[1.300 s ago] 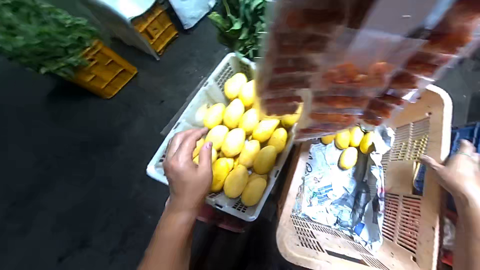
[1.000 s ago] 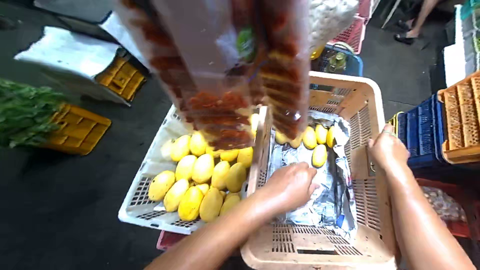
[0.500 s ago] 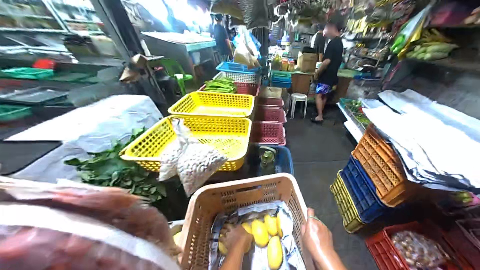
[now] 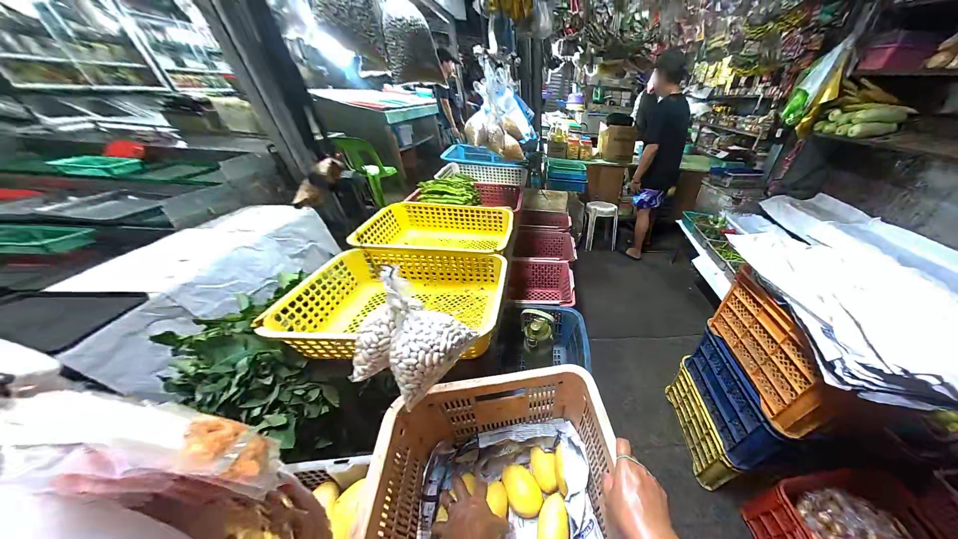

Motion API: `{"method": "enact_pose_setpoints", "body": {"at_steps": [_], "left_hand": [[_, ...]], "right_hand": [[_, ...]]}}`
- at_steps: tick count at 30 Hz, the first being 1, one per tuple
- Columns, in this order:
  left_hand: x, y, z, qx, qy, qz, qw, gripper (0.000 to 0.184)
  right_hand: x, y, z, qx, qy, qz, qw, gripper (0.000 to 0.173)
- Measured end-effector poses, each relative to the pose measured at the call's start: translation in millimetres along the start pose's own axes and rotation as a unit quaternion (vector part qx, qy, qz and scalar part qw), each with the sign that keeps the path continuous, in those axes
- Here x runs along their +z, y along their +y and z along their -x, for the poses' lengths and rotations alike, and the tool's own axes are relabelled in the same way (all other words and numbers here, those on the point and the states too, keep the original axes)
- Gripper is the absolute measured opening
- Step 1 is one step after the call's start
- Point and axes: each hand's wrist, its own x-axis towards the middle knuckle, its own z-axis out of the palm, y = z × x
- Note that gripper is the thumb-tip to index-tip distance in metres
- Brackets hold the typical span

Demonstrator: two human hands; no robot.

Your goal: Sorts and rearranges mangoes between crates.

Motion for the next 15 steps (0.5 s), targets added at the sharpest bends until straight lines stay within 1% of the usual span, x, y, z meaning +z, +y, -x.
{"method": "enact_pose_setpoints", "body": {"at_steps": [2, 4, 7, 9, 11, 13, 14, 15], "left_hand": [[-1, 1, -3, -0.020, -0.013, -0.003, 1.000, 0.105], [0, 3, -5, -0.033, -0.004, 0.007, 0.999, 0.103], [7, -4, -1, -0.025, 0.019, 0.018, 0.999, 0.101], [5, -10, 10, -0.015, 0.027, 0.040, 0.999, 0.099], [-1, -15, 27, -0.012, 0.030, 0.096, 0.995, 0.099], [-6, -23, 45, -0.015, 0.039, 0.180, 0.983, 0.100], [-8, -25, 52, -0.018, 0.042, 0.242, 0.969, 0.102], [-10, -25, 60, -0.022, 0.044, 0.324, 0.945, 0.102]], "right_hand": [[1, -2, 0, 0.004, 0.003, 0.004, 1.000, 0.051], [3, -3, 0, 0.006, 0.012, 0.010, 1.000, 0.052], [6, -4, -1, 0.005, 0.019, 0.022, 1.000, 0.053], [9, -3, -2, 0.006, 0.024, 0.028, 0.999, 0.054], [9, 1, -4, 0.007, 0.035, 0.033, 0.999, 0.057], [11, 7, -4, 0.003, 0.050, 0.039, 0.998, 0.059], [12, 11, -4, 0.000, 0.061, 0.042, 0.997, 0.059], [14, 14, -3, -0.002, 0.071, 0.047, 0.996, 0.059]]}}
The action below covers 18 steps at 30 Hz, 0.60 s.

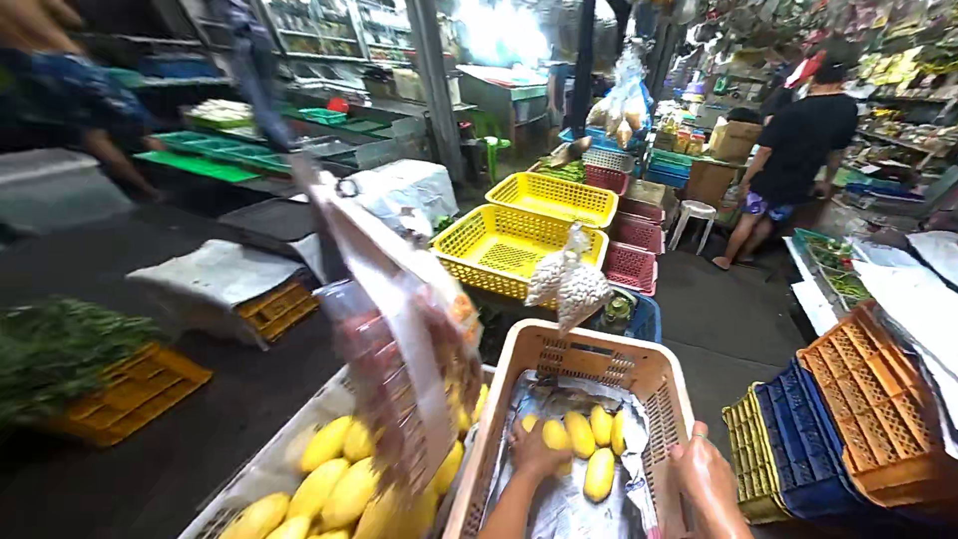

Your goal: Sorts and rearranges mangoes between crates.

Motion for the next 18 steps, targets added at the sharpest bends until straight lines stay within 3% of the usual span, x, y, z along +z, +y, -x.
{"method": "enact_pose_setpoints", "body": {"at_steps": [2, 5, 7, 11, 13, 15, 18], "left_hand": [[-5, 4, 15, -0.024, -0.013, 0.237, 0.971, 0.096], [-18, 16, 46, -0.036, -0.145, 0.516, 0.843, 0.074], [-31, 29, 68, 0.003, -0.228, 0.588, 0.776, 0.066], [-66, 41, 117, 0.093, -0.356, 0.688, 0.626, 0.093], [-83, 36, 142, 0.143, -0.382, 0.722, 0.559, 0.094], [-100, 19, 172, 0.151, -0.365, 0.750, 0.530, 0.095], [-129, -22, 218, 0.138, -0.314, 0.763, 0.547, 0.099]], "right_hand": [[2, 1, 1, -0.009, 0.005, -0.002, 1.000, 0.059], [4, -8, 2, -0.023, 0.006, -0.009, 1.000, 0.058], [3, -18, 6, -0.033, 0.004, -0.008, 0.999, 0.058], [4, -15, 11, -0.055, 0.009, -0.027, 0.998, 0.061], [4, -13, 11, -0.071, 0.009, -0.040, 0.997, 0.063], [8, -11, 9, -0.085, 0.016, -0.060, 0.994, 0.064], [11, -6, 3, -0.092, 0.024, -0.061, 0.994, 0.066]]}}
